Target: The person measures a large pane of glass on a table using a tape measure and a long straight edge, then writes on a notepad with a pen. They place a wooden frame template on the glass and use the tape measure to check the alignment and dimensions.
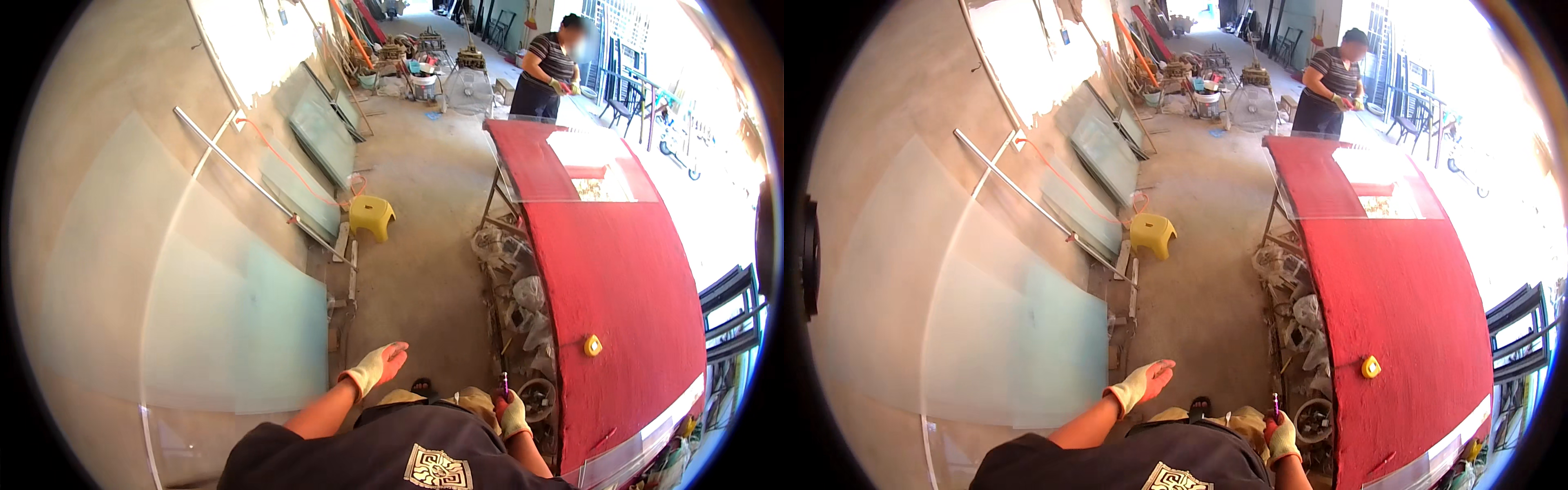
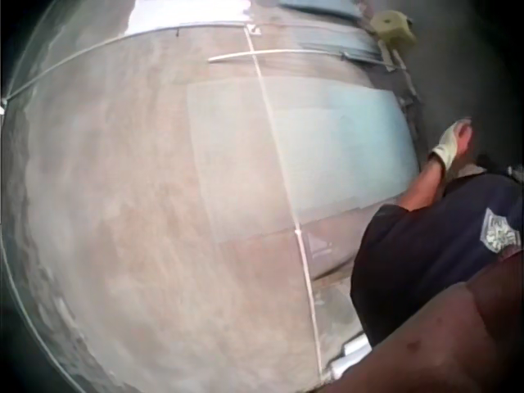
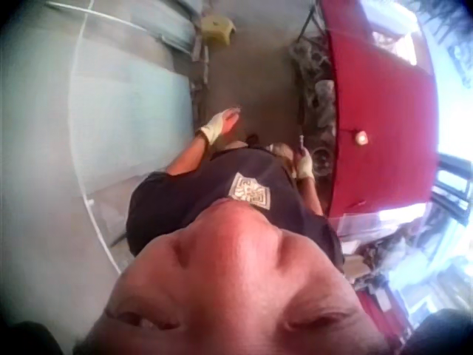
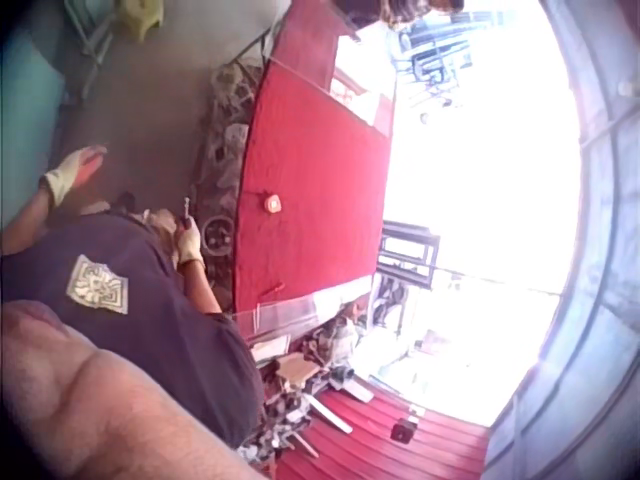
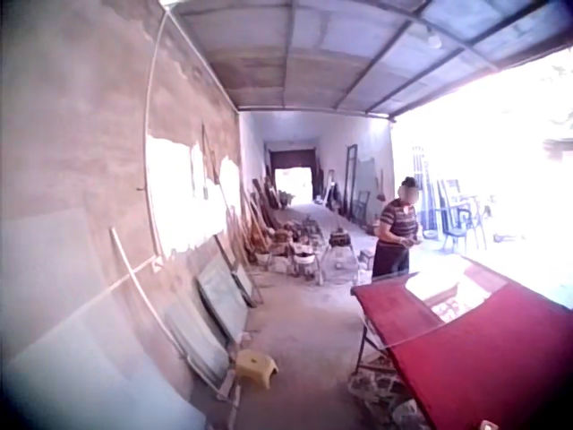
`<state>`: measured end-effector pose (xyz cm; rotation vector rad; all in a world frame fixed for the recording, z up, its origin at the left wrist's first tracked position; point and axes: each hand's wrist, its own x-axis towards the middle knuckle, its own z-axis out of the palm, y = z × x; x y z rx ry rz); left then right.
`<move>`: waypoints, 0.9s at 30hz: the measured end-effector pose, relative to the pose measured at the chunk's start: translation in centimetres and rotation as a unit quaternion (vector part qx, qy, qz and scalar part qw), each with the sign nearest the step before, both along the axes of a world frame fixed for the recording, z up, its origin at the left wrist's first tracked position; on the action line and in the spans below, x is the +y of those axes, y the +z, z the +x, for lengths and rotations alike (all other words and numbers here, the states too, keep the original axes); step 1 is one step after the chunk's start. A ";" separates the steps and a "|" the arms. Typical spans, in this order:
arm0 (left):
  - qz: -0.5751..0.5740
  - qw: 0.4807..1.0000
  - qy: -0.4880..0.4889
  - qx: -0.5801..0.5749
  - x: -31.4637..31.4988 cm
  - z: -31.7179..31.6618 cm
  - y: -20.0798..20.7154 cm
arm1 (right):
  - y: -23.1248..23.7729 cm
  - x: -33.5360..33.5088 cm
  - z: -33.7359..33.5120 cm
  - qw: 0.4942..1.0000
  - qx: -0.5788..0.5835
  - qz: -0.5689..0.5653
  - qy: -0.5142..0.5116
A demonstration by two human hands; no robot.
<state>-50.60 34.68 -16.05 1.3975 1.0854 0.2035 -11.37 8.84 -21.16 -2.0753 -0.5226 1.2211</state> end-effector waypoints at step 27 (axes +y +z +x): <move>-0.155 0.927 0.321 0.117 23.7 -9.6 -5.5 | 11.6 55.7 7.6 0.938 0.031 -0.024 0.346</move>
